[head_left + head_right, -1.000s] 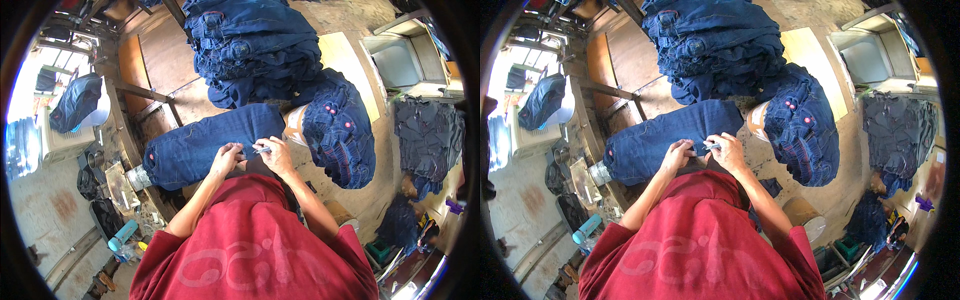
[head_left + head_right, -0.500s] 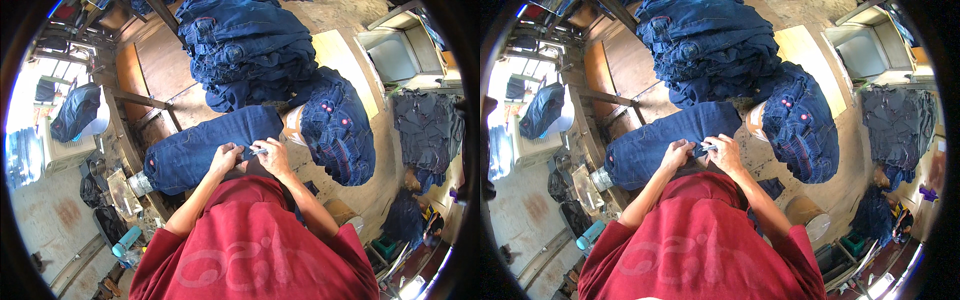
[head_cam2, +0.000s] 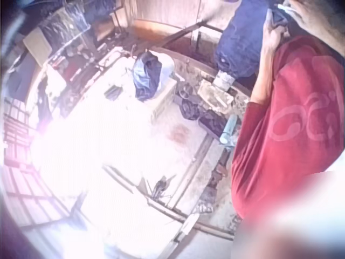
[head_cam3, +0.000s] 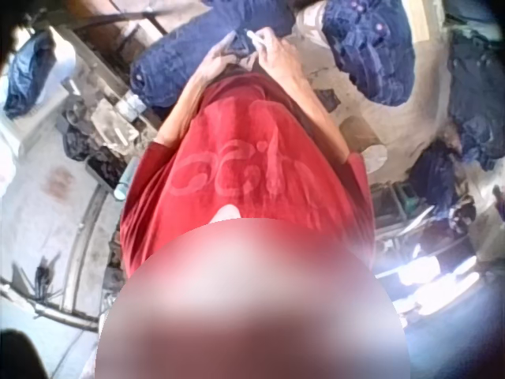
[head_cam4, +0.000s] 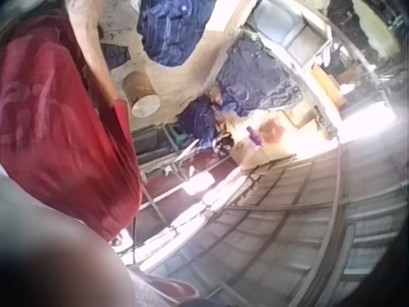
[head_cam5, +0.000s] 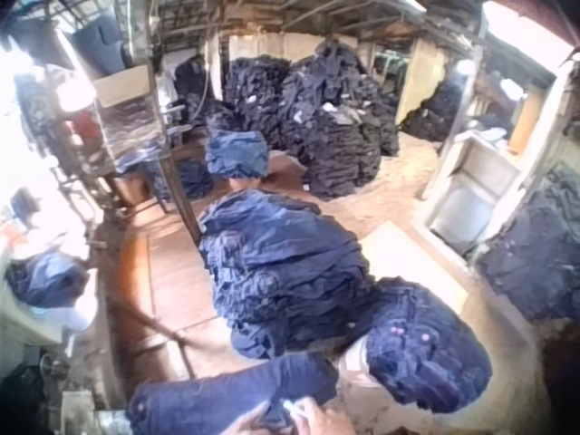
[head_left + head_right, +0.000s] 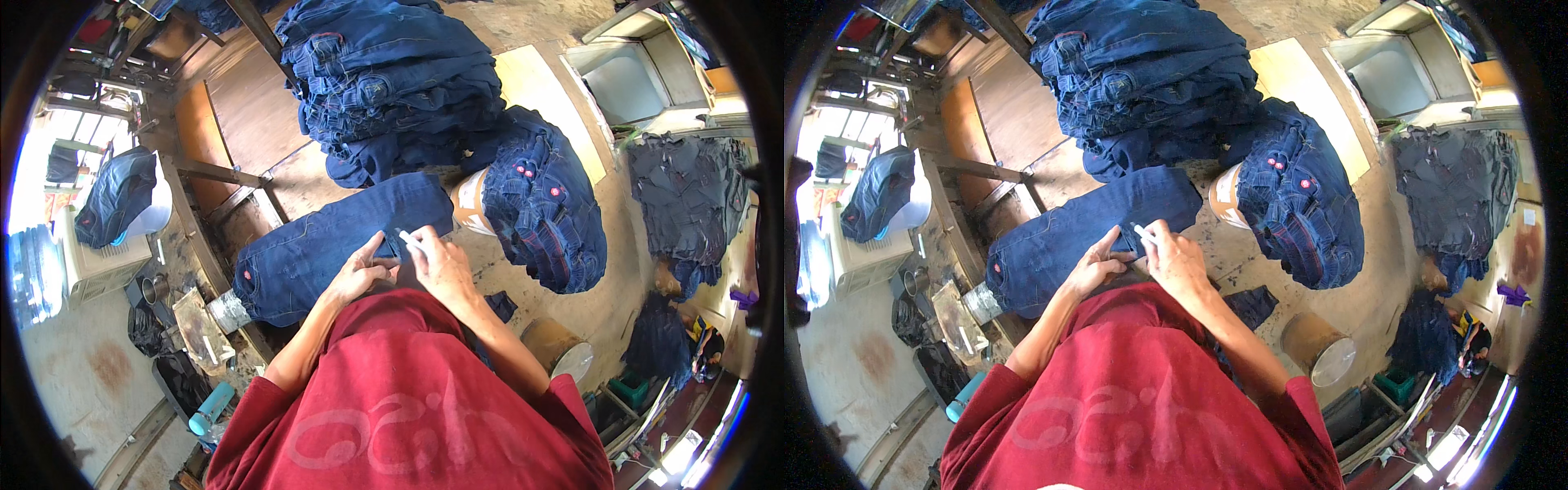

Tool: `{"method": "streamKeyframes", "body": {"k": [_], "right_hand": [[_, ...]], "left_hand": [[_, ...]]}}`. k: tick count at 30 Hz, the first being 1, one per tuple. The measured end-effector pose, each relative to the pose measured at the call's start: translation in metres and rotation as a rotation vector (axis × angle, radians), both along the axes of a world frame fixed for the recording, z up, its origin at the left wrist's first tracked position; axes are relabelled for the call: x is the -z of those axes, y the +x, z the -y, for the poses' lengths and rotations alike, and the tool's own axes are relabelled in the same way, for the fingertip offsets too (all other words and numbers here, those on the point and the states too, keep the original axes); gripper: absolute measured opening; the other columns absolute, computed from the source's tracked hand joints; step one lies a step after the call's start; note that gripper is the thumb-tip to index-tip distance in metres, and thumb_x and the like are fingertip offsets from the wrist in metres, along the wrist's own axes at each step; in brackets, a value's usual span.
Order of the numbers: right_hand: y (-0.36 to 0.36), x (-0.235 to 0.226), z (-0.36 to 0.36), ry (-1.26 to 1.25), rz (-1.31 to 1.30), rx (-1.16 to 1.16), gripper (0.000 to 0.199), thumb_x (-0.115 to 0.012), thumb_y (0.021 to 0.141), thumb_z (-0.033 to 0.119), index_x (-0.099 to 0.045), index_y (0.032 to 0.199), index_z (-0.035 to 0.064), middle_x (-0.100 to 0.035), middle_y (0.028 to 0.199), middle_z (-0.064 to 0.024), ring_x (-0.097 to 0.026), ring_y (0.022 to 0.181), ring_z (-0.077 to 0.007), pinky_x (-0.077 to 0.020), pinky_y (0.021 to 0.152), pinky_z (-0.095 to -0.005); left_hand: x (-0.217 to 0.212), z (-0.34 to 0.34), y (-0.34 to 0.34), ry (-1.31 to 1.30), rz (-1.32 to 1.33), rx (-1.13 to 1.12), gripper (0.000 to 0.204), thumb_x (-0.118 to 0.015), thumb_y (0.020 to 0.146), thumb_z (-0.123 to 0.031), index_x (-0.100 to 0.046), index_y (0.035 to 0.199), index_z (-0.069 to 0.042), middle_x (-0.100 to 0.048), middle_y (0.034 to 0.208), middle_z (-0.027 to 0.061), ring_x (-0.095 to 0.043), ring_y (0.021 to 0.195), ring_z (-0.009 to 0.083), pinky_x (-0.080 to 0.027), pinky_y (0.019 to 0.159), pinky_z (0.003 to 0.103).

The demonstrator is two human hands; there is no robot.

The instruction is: The person scrapes the surface of denim jeans with a small handheld tool to remove loose threads or fuzz. They repeatedly pick up jeans from a pile, scrape the fabric, and place them back down.

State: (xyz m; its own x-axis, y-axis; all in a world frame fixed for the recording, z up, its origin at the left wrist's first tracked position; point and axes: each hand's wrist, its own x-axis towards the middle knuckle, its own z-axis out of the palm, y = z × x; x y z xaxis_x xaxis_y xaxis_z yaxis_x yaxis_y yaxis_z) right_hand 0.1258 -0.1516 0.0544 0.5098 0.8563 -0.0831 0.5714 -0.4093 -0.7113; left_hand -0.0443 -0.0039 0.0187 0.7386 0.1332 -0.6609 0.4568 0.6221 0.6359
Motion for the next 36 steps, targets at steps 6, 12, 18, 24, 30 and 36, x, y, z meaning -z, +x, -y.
{"method": "streamKeyframes", "body": {"k": [6, 12, 18, 24, 30, 36], "right_hand": [[-0.048, -0.013, -0.008, -0.119, 0.276, -0.072, 0.014, -0.068, 0.103, 0.021, -0.061, 0.111, 0.0128, -0.07, 0.064, -0.0153, -0.073, 0.057, -0.0387, -0.0587, 0.054, -0.0523], [-0.059, -0.022, -0.01, -0.082, 0.321, -0.049, 0.017, -0.07, 0.101, 0.021, -0.064, 0.116, 0.0143, -0.068, 0.06, -0.0121, -0.072, 0.055, -0.0371, -0.0588, 0.054, -0.0499], [-0.027, 0.017, 0.04, -0.064, -0.031, 0.371, 0.025, -0.065, 0.109, 0.024, -0.055, 0.128, 0.0117, -0.074, 0.084, -0.0161, -0.075, 0.071, -0.0384, -0.0578, 0.065, -0.0517], [0.04, 0.105, 0.069, -0.176, -0.651, 0.848, 0.05, -0.086, 0.093, 0.055, -0.068, 0.091, 0.0092, -0.065, 0.078, 0.0001, -0.059, 0.064, -0.0132, -0.0473, 0.058, -0.033], [0.061, 0.129, 0.041, 0.015, -1.423, 1.043, 0.042, -0.085, 0.097, 0.05, -0.067, 0.113, 0.0163, -0.035, 0.065, 0.0108, -0.031, 0.048, -0.0047, -0.0247, 0.045, -0.0238], [0.126, 0.164, 0.021, 0.046, -0.921, 1.127, 0.018, -0.081, 0.102, 0.023, -0.07, 0.104, 0.0101, -0.046, 0.069, 0.0069, -0.04, 0.047, -0.0069, -0.0293, 0.041, -0.0276]], "left_hand": [[0.014, -0.007, -0.014, -0.102, 0.117, 0.029, 0.107, -0.052, 0.091, 0.013, 0.002, 0.179, -0.013, -0.067, 0.149, 0.0249, -0.063, 0.081, 0.008, -0.044, 0.06, 0.021], [0.022, -0.007, -0.012, -0.087, 0.058, 0.072, 0.113, -0.053, 0.089, 0.014, 0.006, 0.179, -0.018, -0.067, 0.149, 0.023, -0.052, 0.064, 0.0076, -0.042, 0.057, 0.024], [-0.004, -0.076, -0.078, 1.35, -0.08, 0.056, 0.02, -0.074, 0.097, -0.018, -0.082, 0.106, -0.002, -0.078, 0.13, 0.0206, -0.078, 0.085, 0.0379, -0.063, 0.084, 0.046], [0.004, -0.171, -0.191, 0.798, -0.919, 0.09, 0.089, -0.065, 0.099, -0.075, -0.076, 0.115, 0.012, -0.079, 0.095, 0.0212, -0.075, 0.088, 0.0279, -0.057, 0.086, 0.044], [0.002, -0.141, -0.133, 1.191, -0.246, -0.494, 0.041, -0.077, 0.103, -0.027, -0.074, 0.126, 0.006, -0.081, 0.11, 0.0198, -0.074, 0.103, 0.0212, -0.055, 0.099, 0.035], [-0.034, -0.002, -0.192, 0.55, -0.698, -0.537, 0.063, -0.092, 0.09, -0.036, -0.07, 0.132, 0.006, -0.078, 0.117, 0.0127, -0.074, 0.103, 0.0191, -0.058, 0.093, 0.034]]}}
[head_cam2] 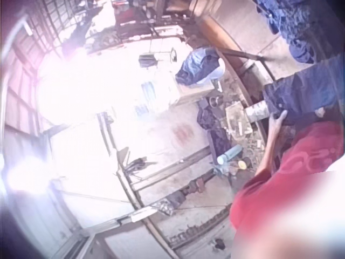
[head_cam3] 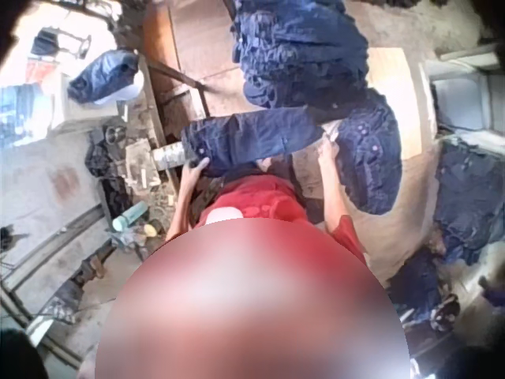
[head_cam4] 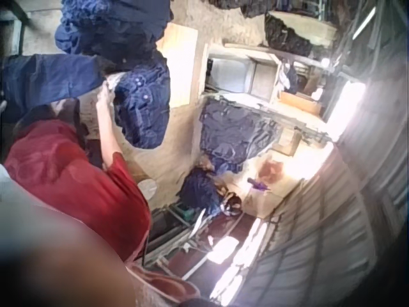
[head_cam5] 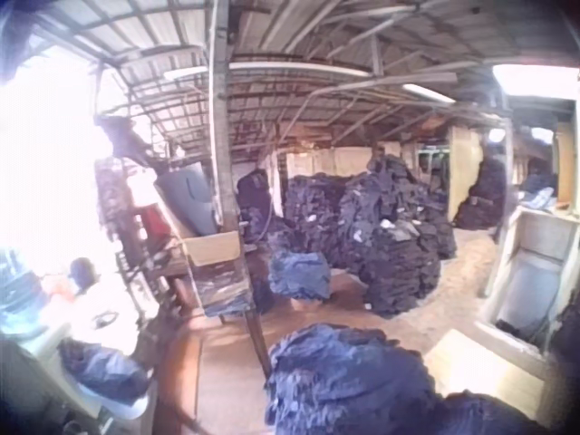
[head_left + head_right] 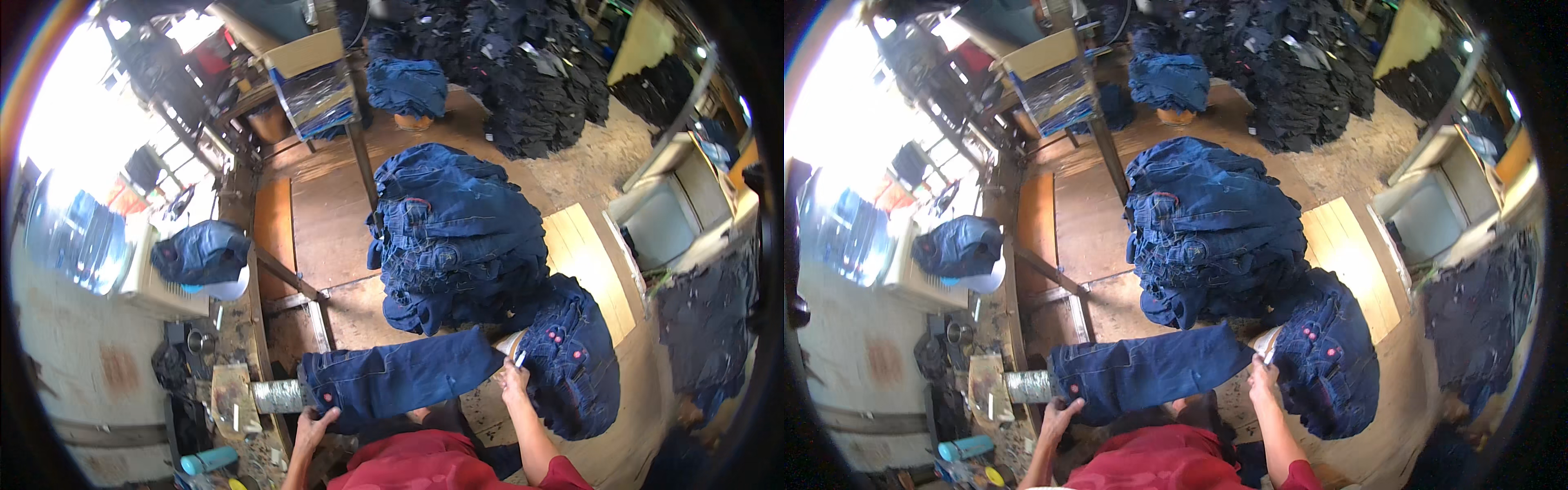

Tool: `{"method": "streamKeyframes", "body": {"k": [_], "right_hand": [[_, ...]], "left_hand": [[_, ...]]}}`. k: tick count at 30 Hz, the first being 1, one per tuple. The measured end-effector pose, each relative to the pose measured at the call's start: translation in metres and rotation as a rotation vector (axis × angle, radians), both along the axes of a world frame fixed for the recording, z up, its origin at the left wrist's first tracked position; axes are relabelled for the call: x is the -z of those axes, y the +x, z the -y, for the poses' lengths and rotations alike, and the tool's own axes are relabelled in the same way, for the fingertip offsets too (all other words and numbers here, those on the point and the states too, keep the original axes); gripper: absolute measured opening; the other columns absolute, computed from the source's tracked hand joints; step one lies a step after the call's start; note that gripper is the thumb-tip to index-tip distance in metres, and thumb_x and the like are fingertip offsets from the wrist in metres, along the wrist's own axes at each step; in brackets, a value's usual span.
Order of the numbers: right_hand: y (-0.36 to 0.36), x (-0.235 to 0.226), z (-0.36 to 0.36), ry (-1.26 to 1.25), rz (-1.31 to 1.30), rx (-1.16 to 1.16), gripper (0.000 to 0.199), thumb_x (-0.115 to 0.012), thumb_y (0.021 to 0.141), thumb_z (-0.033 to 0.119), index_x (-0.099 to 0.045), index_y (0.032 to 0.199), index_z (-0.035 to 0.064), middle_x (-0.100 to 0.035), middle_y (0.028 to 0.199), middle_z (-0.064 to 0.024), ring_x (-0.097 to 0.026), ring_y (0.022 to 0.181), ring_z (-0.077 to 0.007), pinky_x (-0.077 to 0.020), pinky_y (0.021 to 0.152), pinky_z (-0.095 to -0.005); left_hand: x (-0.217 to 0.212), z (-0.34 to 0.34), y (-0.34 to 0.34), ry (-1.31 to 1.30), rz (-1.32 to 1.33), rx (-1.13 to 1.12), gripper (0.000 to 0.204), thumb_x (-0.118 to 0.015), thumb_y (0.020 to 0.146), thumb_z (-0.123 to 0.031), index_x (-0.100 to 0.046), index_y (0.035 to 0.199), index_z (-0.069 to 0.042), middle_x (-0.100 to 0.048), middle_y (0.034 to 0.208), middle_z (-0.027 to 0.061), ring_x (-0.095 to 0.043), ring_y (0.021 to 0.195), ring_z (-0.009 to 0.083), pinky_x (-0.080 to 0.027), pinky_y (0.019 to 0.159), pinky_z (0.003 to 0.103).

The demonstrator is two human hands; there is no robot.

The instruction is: The person scrapes the surface of denim jeans with a small handheld tool to remove loose threads or fuzz. They repeatedly pick up jeans from a pile, scrape the fabric, and place them back down.

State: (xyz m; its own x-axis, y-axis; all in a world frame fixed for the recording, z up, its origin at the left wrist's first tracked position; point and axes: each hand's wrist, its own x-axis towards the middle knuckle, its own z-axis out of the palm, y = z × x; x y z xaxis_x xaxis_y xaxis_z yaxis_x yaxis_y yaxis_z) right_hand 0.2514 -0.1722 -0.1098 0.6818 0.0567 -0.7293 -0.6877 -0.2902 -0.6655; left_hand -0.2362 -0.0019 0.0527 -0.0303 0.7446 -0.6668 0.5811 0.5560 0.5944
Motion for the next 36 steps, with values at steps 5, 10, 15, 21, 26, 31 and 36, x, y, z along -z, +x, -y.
{"method": "streamKeyframes", "body": {"k": [5, 10, 15, 21, 26, 31, 36], "right_hand": [[0.113, -0.003, -0.033, -0.053, 0.365, 0.002, 0.033, -0.078, 0.104, 0.024, -0.059, 0.083, 0.0078, -0.048, 0.063, 0.003, -0.04, 0.041, -0.0092, -0.0278, 0.036, -0.0318], [0.193, -0.057, -0.038, -0.038, 0.342, 0.016, 0.043, -0.081, 0.102, 0.036, -0.053, 0.079, 0.0131, -0.036, 0.059, 0.0065, -0.032, 0.04, -0.0081, -0.0257, 0.034, -0.0297], [0.054, -0.093, 0.0, -0.138, 0.986, -0.396, 0.062, -0.075, 0.104, 0.053, -0.064, 0.113, -0.007, -0.066, 0.093, -0.0113, -0.063, 0.073, -0.03, -0.0522, 0.067, -0.0456], [-0.116, -0.085, -0.003, -0.452, 1.506, -0.938, 0.06, -0.092, 0.085, 0.041, -0.057, 0.108, -0.0018, -0.067, 0.094, -0.0206, -0.068, 0.096, -0.0461, -0.0533, 0.087, -0.0526], [-0.149, -0.097, -0.028, -0.439, 1.221, -1.26, 0.038, -0.08, 0.087, 0.021, -0.06, 0.112, 0.0006, -0.074, 0.089, -0.0253, -0.074, 0.086, -0.0481, -0.0588, 0.08, -0.0577], [-0.245, -0.136, -0.071, -0.132, 0.837, -1.499, 0.028, -0.073, 0.093, 0.025, -0.06, 0.109, 0.0046, -0.074, 0.084, -0.0281, -0.074, 0.081, -0.0512, -0.0592, 0.073, -0.0603], [-0.326, -0.189, -0.125, 0.306, 0.659, -1.531, 0.027, -0.073, 0.099, 0.025, -0.058, 0.105, 0.0031, -0.072, 0.079, -0.0227, -0.072, 0.077, -0.0488, -0.0545, 0.067, -0.0587]], "left_hand": [[0.036, 0.021, 0.033, -0.588, 0.525, 0.12, 0.052, -0.086, 0.098, -0.036, -0.073, 0.133, 0.0, -0.077, 0.108, 0.0035, -0.069, 0.096, 0.0129, -0.054, 0.084, 0.03], [0.073, -0.03, 0.173, -0.091, 0.603, 1.04, 0.053, -0.074, 0.105, -0.051, -0.077, 0.124, -0.001, -0.078, 0.11, 0.0064, -0.069, 0.101, 0.0178, -0.055, 0.09, 0.038], [0.089, 0.015, 0.331, -0.674, 1.249, 0.308, 0.051, -0.06, 0.116, -0.039, -0.059, 0.155, -0.006, -0.066, 0.151, 0.0089, -0.061, 0.138, 0.0236, -0.047, 0.119, 0.041], [0.072, -0.011, 0.349, -0.846, 1.305, -0.494, 0.046, -0.048, 0.119, -0.037, -0.063, 0.141, -0.001, -0.072, 0.142, 0.0165, -0.069, 0.13, 0.0348, -0.048, 0.12, 0.054], [0.074, -0.035, 0.238, -0.628, 1.441, -0.62, 0.047, -0.041, 0.121, -0.035, -0.058, 0.148, 0.0, -0.069, 0.146, 0.0192, -0.066, 0.136, 0.0362, -0.047, 0.124, 0.057], [0.07, -0.081, 0.126, -0.481, 1.267, -0.584, 0.05, -0.047, 0.119, -0.04, -0.062, 0.145, -0.001, -0.071, 0.144, 0.0186, -0.068, 0.134, 0.0353, -0.049, 0.121, 0.057], [0.117, -0.044, 0.035, -0.422, 1.573, -0.548, 0.085, -0.041, 0.107, -0.078, -0.068, 0.14, -0.004, -0.075, 0.137, 0.0164, -0.07, 0.13, 0.0331, -0.053, 0.115, 0.052]]}}
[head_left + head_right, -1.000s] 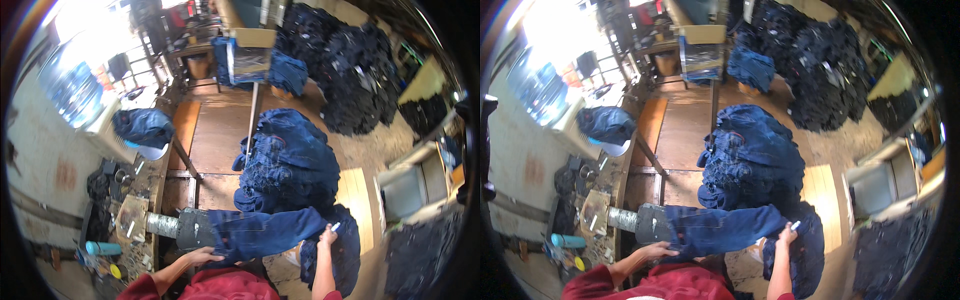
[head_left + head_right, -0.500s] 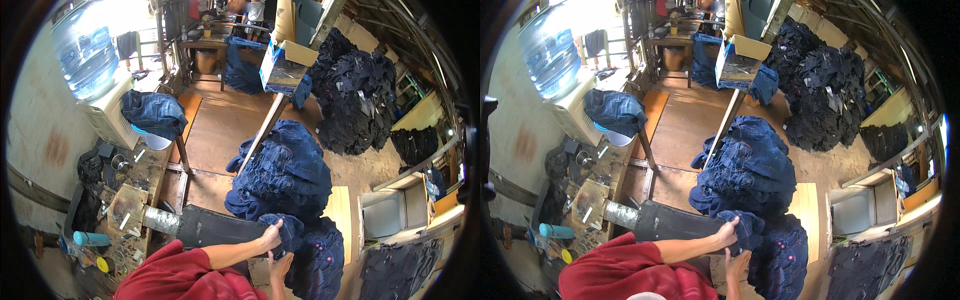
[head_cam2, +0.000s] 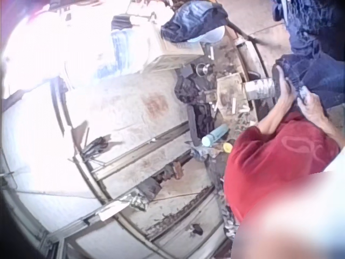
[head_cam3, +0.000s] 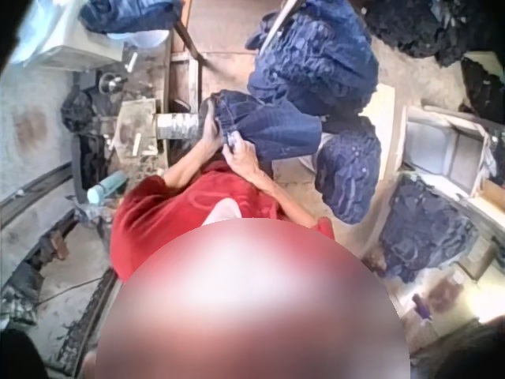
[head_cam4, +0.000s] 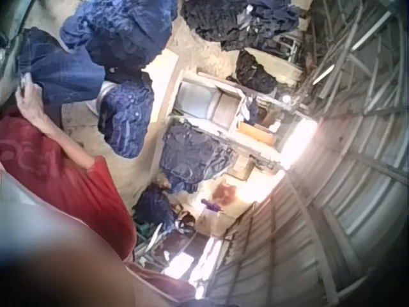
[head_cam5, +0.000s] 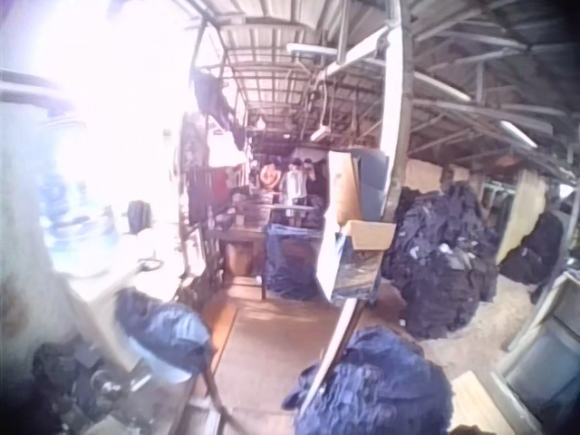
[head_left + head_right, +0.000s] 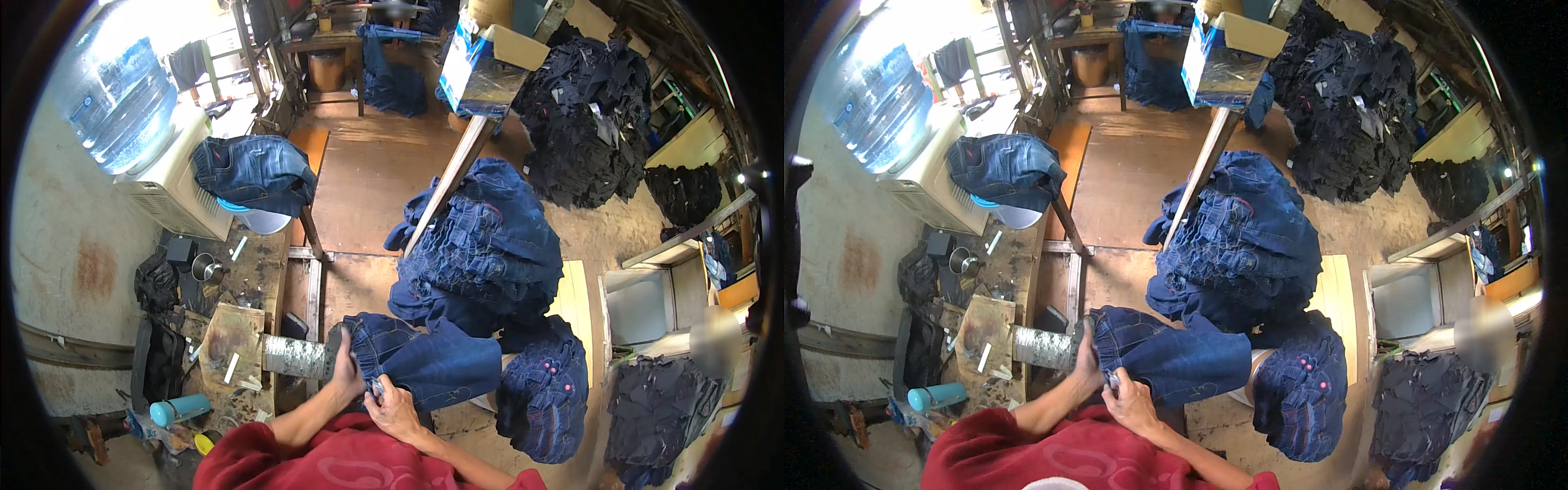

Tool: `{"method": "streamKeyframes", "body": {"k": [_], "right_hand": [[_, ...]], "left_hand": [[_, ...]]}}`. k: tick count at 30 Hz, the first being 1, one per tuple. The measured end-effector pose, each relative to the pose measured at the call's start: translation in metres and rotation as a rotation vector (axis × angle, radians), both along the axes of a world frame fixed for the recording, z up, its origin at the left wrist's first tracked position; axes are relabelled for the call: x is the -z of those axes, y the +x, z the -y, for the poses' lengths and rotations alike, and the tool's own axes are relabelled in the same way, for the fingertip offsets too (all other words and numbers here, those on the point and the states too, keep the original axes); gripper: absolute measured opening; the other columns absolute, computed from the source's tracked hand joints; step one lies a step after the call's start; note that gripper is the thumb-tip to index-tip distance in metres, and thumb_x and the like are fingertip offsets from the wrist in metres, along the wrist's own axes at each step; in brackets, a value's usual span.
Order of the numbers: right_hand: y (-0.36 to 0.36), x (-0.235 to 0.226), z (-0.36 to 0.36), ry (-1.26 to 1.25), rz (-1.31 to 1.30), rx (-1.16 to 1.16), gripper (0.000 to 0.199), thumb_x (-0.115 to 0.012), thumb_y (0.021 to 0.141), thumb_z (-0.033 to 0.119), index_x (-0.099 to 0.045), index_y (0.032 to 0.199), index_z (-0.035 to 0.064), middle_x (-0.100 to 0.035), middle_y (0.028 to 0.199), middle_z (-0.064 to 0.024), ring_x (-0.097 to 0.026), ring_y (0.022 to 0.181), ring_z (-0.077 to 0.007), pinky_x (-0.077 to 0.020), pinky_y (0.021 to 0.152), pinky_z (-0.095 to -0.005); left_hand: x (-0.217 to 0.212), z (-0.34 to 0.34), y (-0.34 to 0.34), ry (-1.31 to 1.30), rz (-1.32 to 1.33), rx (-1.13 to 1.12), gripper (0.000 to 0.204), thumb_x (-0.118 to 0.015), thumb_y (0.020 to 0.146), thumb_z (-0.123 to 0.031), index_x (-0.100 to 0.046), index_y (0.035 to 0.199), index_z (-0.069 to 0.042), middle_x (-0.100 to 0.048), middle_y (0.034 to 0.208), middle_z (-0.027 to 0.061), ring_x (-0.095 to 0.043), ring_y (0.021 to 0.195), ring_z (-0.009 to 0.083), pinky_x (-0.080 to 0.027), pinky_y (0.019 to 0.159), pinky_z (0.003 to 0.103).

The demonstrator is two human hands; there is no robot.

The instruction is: The person scrapes the surface of denim jeans with a small handheld tool to remove loose threads or fuzz. They repeatedly pick up jeans from a pile, scrape the fabric, and place them back down.

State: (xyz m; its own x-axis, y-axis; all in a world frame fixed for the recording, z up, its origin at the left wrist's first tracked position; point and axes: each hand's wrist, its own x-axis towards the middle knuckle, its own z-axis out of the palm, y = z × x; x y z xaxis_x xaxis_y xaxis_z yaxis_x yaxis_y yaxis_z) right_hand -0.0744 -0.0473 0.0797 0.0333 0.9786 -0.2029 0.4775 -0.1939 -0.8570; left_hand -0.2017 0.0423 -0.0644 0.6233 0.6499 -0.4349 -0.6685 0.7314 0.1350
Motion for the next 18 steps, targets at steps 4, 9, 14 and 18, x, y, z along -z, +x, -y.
{"method": "streamKeyframes", "body": {"k": [4, 9, 14, 18], "right_hand": [[0.006, -0.038, -0.007, -0.129, -0.027, -0.021, 0.037, -0.078, 0.1, 0.034, -0.06, 0.101, 0.0024, -0.07, 0.075, -0.0192, -0.072, 0.071, -0.0448, -0.0546, 0.064, -0.0544], [0.043, -0.042, 0.026, -0.159, -0.093, 0.094, 0.037, -0.074, 0.105, 0.037, -0.061, 0.1, 0.0031, -0.067, 0.073, -0.0151, -0.067, 0.063, -0.0339, -0.0542, 0.064, -0.046], [0.076, -0.01, 0.057, -0.258, 0.003, 0.281, 0.022, -0.058, 0.114, 0.027, -0.055, 0.12, 0.006, -0.068, 0.079, -0.0224, -0.072, 0.078, -0.0468, -0.0522, 0.066, -0.054], [0.085, -0.002, 0.063, -0.179, 0.169, 0.365, 0.018, -0.065, 0.111, 0.024, -0.061, 0.117, 0.0067, -0.066, 0.073, -0.0153, -0.071, 0.067, -0.0393, -0.0513, 0.06, -0.0494]], "left_hand": [[0.033, 0.055, -0.022, 0.268, -0.121, 0.666, 0.068, -0.065, 0.107, -0.059, -0.067, 0.144, -0.003, -0.074, 0.134, 0.0114, -0.068, 0.125, 0.0256, -0.053, 0.109, 0.043], [-0.019, 0.022, -0.092, 1.059, -0.554, 1.134, 0.065, -0.083, 0.1, -0.042, -0.064, 0.15, -0.006, -0.068, 0.149, 0.015, -0.056, 0.142, 0.0261, -0.041, 0.123, 0.042], [-0.098, -0.028, -0.154, 0.769, -1.284, 1.178, 0.074, -0.09, 0.09, -0.04, -0.064, 0.148, -0.003, -0.072, 0.144, 0.0207, -0.068, 0.132, 0.0337, -0.05, 0.116, 0.045], [-0.152, -0.085, -0.128, 1.02, -1.937, 0.763, 0.072, -0.095, 0.085, -0.027, -0.061, 0.142, 0.002, -0.078, 0.125, 0.0229, -0.075, 0.12, 0.0408, -0.059, 0.103, 0.046]]}}
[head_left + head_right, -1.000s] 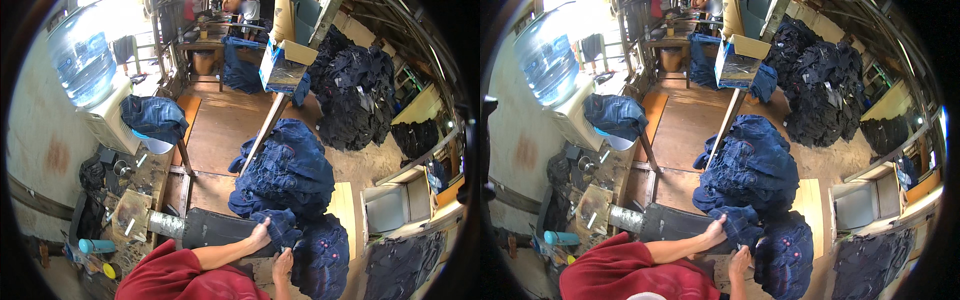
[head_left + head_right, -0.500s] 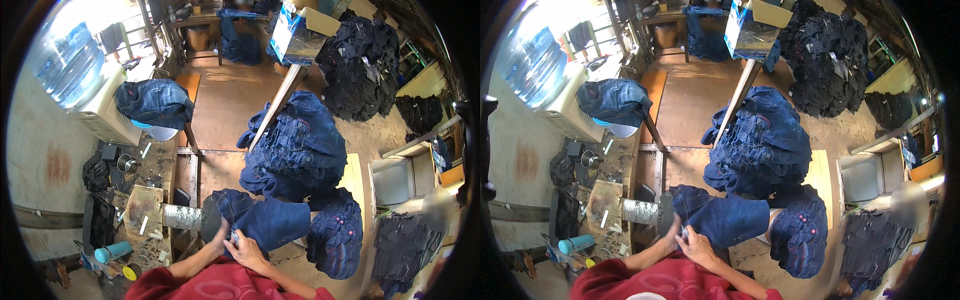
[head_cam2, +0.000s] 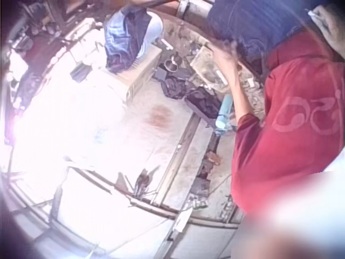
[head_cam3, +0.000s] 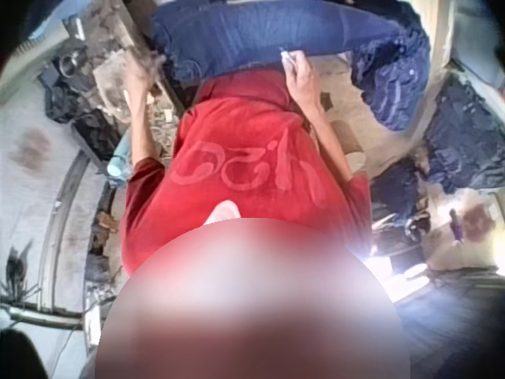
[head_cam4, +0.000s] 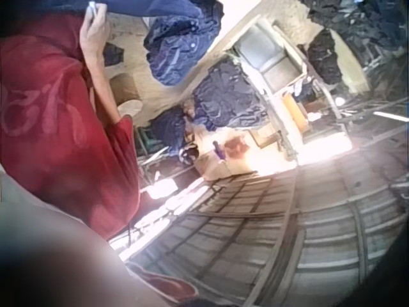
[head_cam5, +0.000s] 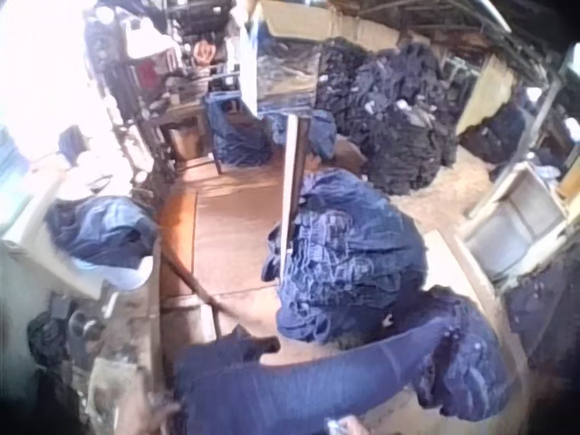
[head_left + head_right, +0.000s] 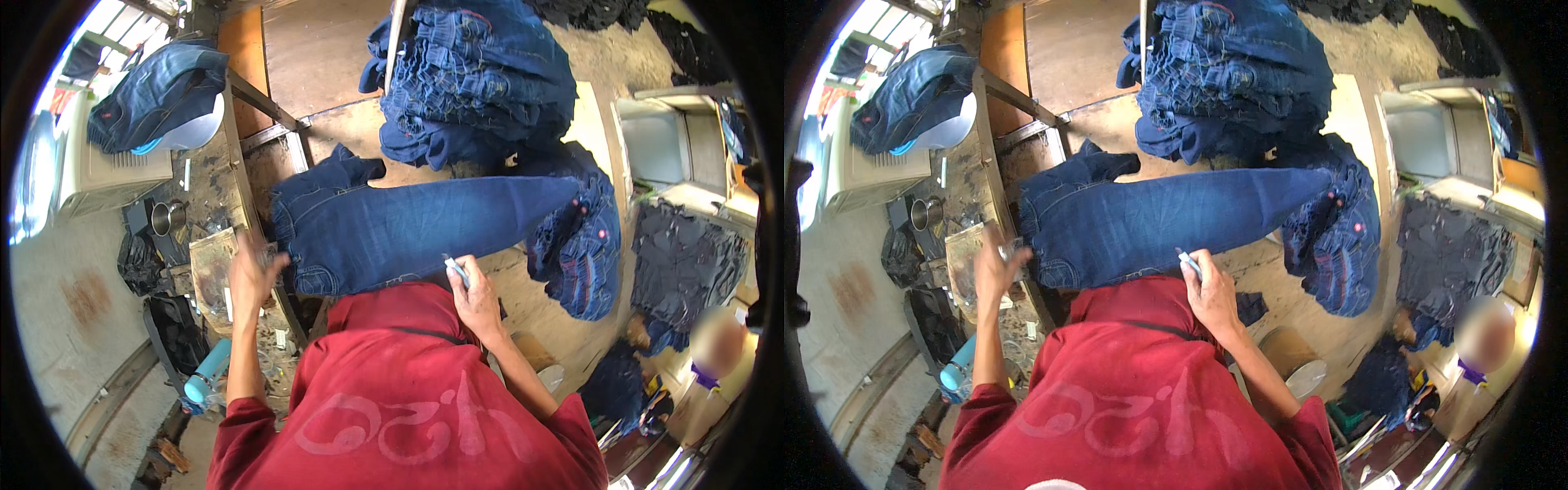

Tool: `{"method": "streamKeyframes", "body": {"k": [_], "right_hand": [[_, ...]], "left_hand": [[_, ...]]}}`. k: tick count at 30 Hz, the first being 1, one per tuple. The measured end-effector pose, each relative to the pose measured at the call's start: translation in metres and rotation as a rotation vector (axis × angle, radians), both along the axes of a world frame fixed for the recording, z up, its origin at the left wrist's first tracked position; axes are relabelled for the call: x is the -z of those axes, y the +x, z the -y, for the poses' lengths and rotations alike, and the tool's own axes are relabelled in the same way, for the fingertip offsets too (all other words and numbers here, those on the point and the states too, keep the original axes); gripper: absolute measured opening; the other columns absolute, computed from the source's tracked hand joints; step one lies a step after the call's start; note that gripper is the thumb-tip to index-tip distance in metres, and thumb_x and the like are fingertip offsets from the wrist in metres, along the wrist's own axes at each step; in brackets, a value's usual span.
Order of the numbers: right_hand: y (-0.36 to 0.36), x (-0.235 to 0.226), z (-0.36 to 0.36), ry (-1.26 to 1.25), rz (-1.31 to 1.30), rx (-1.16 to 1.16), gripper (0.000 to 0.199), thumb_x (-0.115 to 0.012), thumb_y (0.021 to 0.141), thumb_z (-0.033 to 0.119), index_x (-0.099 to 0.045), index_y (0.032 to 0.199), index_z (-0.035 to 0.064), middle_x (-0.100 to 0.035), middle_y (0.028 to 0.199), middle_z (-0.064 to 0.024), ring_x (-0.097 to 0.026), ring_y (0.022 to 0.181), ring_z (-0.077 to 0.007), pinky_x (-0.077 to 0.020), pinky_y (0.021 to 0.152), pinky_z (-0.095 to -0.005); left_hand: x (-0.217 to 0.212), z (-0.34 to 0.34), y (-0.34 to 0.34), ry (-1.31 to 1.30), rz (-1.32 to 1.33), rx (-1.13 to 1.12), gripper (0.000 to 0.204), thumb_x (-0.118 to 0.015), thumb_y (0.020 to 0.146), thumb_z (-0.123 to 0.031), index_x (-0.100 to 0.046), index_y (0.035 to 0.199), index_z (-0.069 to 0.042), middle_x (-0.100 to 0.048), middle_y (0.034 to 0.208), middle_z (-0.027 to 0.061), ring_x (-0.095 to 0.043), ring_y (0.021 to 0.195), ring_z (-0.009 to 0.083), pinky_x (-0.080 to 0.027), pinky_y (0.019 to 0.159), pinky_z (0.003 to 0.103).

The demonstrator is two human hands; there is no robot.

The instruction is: The person scrapes the surface of denim jeans with a small handheld tool to remove loose threads or fuzz. They repeatedly pick up jeans from a pile, scrape the fabric, and place them back down.

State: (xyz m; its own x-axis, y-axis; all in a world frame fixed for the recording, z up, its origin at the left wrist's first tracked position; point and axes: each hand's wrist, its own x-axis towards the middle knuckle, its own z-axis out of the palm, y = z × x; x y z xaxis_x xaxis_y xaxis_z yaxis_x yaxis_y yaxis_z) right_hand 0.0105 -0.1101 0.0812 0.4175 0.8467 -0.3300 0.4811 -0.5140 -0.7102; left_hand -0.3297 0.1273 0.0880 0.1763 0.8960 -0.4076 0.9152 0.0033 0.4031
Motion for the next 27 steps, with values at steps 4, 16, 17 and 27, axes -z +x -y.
{"method": "streamKeyframes", "body": {"k": [4, 16, 17, 27], "right_hand": [[-0.019, 0.008, -0.013, 0.158, 0.12, 0.129, 0.018, -0.073, 0.105, 0.017, -0.067, 0.119, 0.0079, -0.076, 0.082, -0.0114, -0.075, 0.07, -0.0341, -0.0575, 0.062, -0.0439], [-0.077, 0.069, -0.072, 0.326, 0.446, -0.035, 0.015, -0.079, 0.094, 0.01, -0.078, 0.109, 0.0083, -0.076, 0.077, -0.005, -0.07, 0.059, -0.0208, -0.0556, 0.057, -0.0355], [-0.078, 0.072, -0.077, 0.289, 0.463, -0.057, 0.015, -0.08, 0.094, 0.008, -0.078, 0.108, 0.008, -0.076, 0.077, -0.0051, -0.071, 0.059, -0.0209, -0.0562, 0.057, -0.0352], [-0.079, 0.091, -0.131, 0.128, 0.509, -0.082, 0.012, -0.075, 0.096, 0.012, -0.075, 0.108, 0.0108, -0.07, 0.067, -0.0037, -0.068, 0.055, -0.0227, -0.0558, 0.054, -0.0379]], "left_hand": [[0.025, -0.046, 0.133, 0.209, 0.473, 0.391, 0.088, -0.091, 0.091, -0.04, -0.049, 0.157, -0.002, -0.073, 0.134, 0.0279, -0.071, 0.128, 0.0422, -0.057, 0.108, 0.049], [0.197, -0.094, 0.248, 0.274, 0.333, 1.024, 0.079, -0.064, 0.1, -0.07, -0.071, 0.06, -0.002, -0.066, 0.059, 0.0235, -0.071, 0.057, 0.0423, -0.057, 0.058, 0.051], [0.204, -0.097, 0.25, 0.27, 0.393, 1.03, 0.076, -0.066, 0.1, -0.068, -0.071, 0.06, -0.003, -0.065, 0.057, 0.0223, -0.07, 0.055, 0.0405, -0.057, 0.057, 0.049], [0.227, -0.087, 0.25, 0.52, 0.508, 0.838, 0.067, -0.069, 0.106, -0.044, -0.067, 0.051, -0.005, -0.063, 0.05, 0.019, -0.067, 0.044, 0.0351, -0.055, 0.046, 0.047]]}}
